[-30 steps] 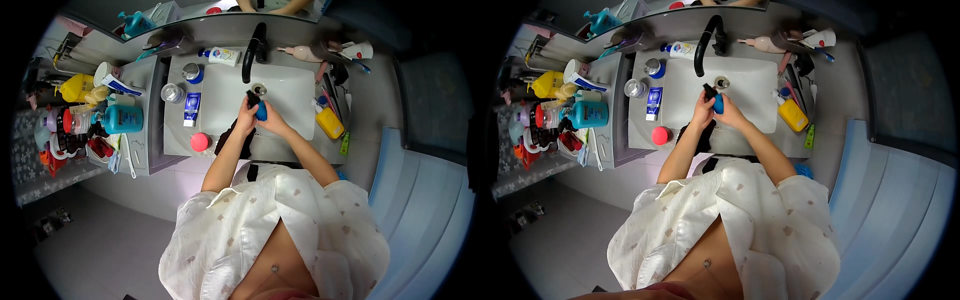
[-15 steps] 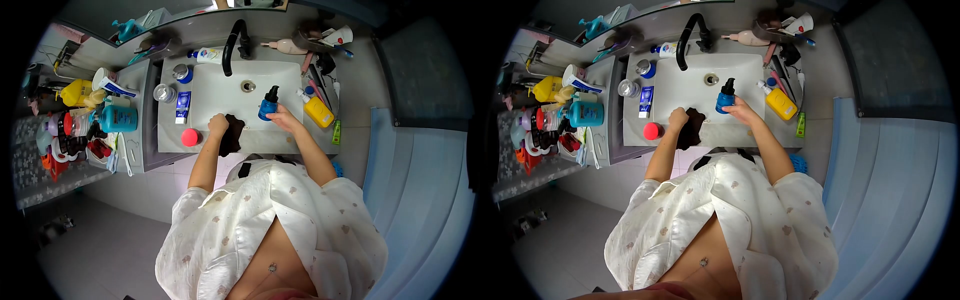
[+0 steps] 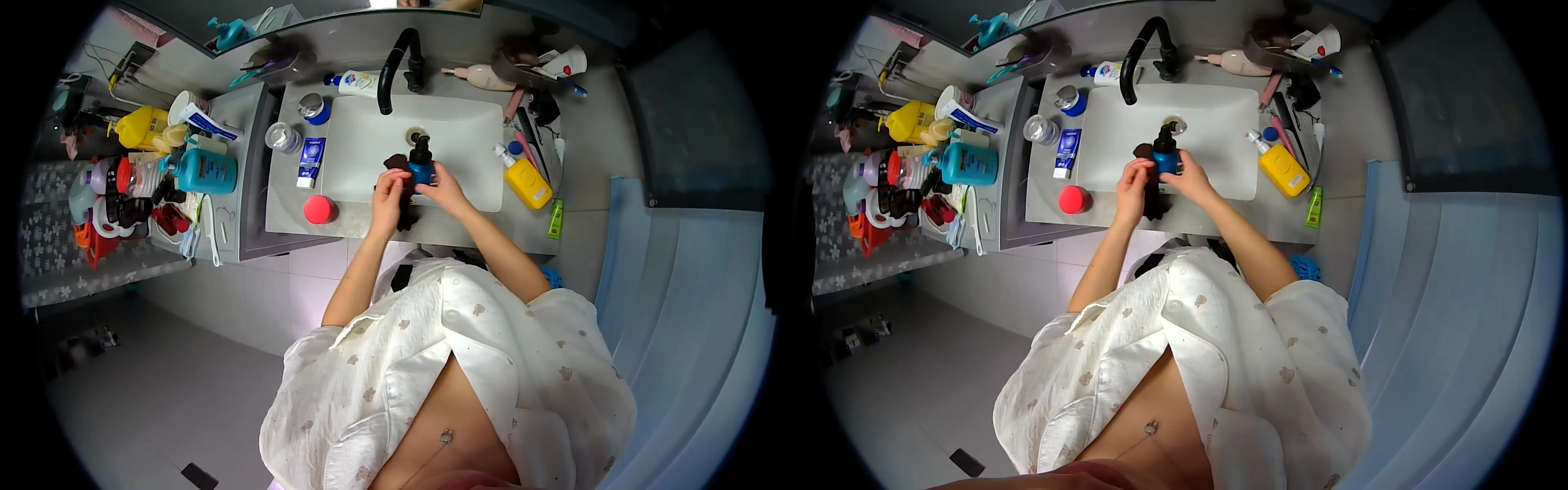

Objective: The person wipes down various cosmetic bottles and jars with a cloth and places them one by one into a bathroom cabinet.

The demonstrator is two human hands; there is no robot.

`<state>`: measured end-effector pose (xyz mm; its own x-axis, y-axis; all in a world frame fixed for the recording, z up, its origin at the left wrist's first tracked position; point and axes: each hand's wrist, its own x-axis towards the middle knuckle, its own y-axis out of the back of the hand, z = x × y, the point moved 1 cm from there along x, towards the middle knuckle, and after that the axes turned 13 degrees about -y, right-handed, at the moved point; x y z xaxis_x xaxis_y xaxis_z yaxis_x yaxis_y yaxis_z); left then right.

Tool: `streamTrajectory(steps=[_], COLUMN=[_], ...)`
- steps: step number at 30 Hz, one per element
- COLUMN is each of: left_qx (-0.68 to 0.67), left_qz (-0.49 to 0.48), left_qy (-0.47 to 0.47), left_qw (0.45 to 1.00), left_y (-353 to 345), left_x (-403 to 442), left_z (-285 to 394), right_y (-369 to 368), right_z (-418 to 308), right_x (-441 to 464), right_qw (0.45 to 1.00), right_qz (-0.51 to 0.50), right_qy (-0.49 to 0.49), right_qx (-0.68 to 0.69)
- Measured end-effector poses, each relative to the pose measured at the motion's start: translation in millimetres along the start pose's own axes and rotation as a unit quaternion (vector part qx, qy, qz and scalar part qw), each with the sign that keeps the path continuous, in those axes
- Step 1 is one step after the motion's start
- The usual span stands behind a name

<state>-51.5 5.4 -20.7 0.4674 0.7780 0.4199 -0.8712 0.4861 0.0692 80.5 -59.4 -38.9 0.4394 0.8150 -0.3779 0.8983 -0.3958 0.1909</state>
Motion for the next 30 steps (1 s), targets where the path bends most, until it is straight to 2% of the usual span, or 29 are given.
streamTrajectory(steps=[1, 2, 4, 6, 8, 9, 10, 11, 12, 13, 14, 16, 17, 18, 20, 22, 24, 25, 26, 28, 30], left_qx=[0.062, 0.062, 0.02, 0.058, 0.104, 0.041, 0.041, -0.086, -0.212, -0.238, -0.238, -0.024, 0.007, 0.007, 0.093, 0.094, -0.074, -0.047, -0.047, -0.05, -0.037], left_qz=[0.001, 0.002, -0.013, -0.045, -0.018, -0.016, -0.016, -0.017, -0.02, -0.017, -0.021, -0.054, -0.055, -0.057, -0.141, -0.121, 0.014, 0.059, 0.057, 0.075, 0.085], left_qy=[-0.041, -0.041, 0.033, 0.029, -0.049, 0.045, 0.044, 0.091, 0.136, 0.094, 0.094, 0.029, -0.013, -0.014, 0.031, 0.01, 0.084, 0.074, 0.074, 0.19, 0.214], left_qw=[0.997, 0.997, 0.999, 0.997, 0.993, 0.998, 0.998, 0.992, 0.968, 0.967, 0.966, 0.998, 0.998, 0.998, 0.985, 0.988, 0.994, 0.994, 0.995, 0.978, 0.972], left_y=[-6, -5, -5, -1, -2, -3, -5, -10, -14, -15, -17, -22, -23, -23, -21, -26, -32, -36, -36, -35, -36], left_x=[2, 0, -2, -1, 1, -2, -5, -10, -12, -7, -1, 19, 29, 38, 49, 50, 50, 50, 52, 54, 59], left_z=[13, 16, 17, 4, 3, 0, 0, -1, 0, 5, 9, 29, 42, 55, 70, 63, 54, 55, 56, 55, 51], right_y=[-1, -1, -4, -1, 2, 3, 5, 6, 9, 11, 14, 17, 19, 21, 26, 29, 31, 32, 33, 34, 33], right_z=[-2, -5, -6, -7, -8, -14, -21, -29, -38, -49, -57, -60, -57, -56, -60, -65, -69, -66, -64, -60, -53], right_x=[-2, -5, -14, -18, -20, -21, -21, -23, -26, -31, -33, -34, -33, -32, -36, -37, -35, -31, -31, -32, -33], right_qw=[1.0, 0.999, 0.999, 1.0, 0.99, 0.99, 0.993, 0.981, 0.981, 0.991, 0.995, 0.995, 0.992, 0.985, 0.983, 0.98, 0.976, 0.976, 0.976, 0.985, 0.985], right_qz=[0.021, 0.042, 0.028, 0.015, -0.081, -0.081, -0.047, -0.012, -0.01, -0.023, -0.035, -0.035, -0.028, -0.02, -0.019, -0.018, 0.005, -0.016, -0.014, -0.041, -0.041], right_qy=[-0.013, -0.027, -0.006, 0.014, 0.025, 0.025, 0.107, 0.188, 0.188, 0.133, 0.077, 0.089, 0.124, 0.159, 0.17, 0.181, 0.212, 0.215, 0.215, 0.165, 0.165], right_qx=[-0.009, -0.018, -0.016, -0.013, 0.109, 0.109, 0.031, -0.048, -0.047, 0.003, 0.053, 0.025, -0.02, -0.064, -0.074, -0.082, -0.04, -0.022, -0.021, 0.005, 0.002])
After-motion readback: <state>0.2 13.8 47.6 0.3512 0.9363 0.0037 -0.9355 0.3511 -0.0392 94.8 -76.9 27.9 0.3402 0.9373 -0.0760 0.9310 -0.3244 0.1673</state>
